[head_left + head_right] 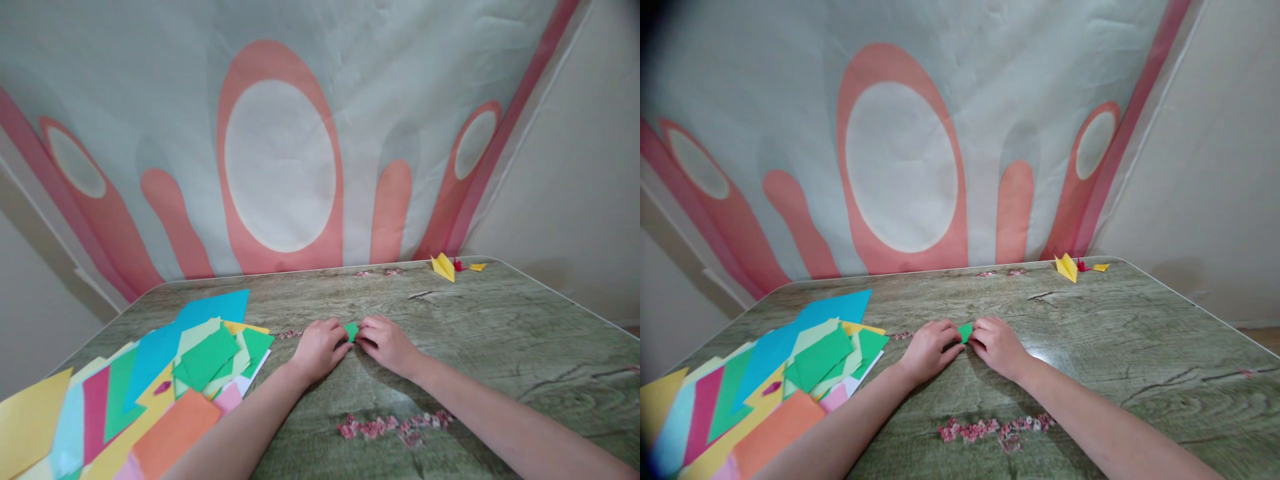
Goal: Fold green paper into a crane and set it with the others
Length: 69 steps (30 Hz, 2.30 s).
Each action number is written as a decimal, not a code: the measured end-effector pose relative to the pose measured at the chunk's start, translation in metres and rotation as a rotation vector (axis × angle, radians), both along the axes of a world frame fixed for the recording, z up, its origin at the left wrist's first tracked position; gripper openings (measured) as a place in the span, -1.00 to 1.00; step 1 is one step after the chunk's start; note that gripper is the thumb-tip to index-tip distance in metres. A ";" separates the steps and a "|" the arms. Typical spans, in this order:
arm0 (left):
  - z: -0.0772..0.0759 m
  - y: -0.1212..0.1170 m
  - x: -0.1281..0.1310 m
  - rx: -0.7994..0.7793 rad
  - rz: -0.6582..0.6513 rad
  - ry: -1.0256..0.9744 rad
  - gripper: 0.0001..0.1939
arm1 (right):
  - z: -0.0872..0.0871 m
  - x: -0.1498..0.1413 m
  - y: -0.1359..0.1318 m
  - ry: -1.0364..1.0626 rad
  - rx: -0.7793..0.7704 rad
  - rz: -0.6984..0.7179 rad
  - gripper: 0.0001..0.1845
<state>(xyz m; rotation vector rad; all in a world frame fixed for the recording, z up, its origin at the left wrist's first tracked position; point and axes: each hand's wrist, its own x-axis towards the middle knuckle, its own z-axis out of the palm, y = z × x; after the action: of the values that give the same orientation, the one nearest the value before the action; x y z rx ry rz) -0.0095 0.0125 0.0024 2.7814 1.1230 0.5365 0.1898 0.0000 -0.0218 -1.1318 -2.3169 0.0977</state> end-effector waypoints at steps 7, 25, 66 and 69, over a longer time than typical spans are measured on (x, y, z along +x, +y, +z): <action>-0.001 0.002 -0.001 0.004 -0.024 -0.017 -0.82 | 0.002 0.015 0.010 0.073 -0.084 0.100 -0.86; -0.003 0.011 -0.003 -0.164 -0.001 -0.216 -0.83 | 0.003 0.005 0.007 0.207 -0.203 -0.019 -0.88; -0.016 0.017 0.018 -0.070 0.207 -0.093 -0.88 | 0.001 -0.001 0.014 0.224 -0.328 -0.143 -0.90; -0.017 0.018 0.018 -0.069 0.203 -0.092 -0.88 | 0.006 0.004 0.012 0.192 -0.300 -0.056 -0.92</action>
<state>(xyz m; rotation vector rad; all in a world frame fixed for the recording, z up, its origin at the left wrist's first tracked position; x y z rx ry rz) 0.0089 0.0302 -0.0145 2.5721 1.3831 0.6254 0.1939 0.0119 -0.0162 -1.2695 -2.1450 0.5246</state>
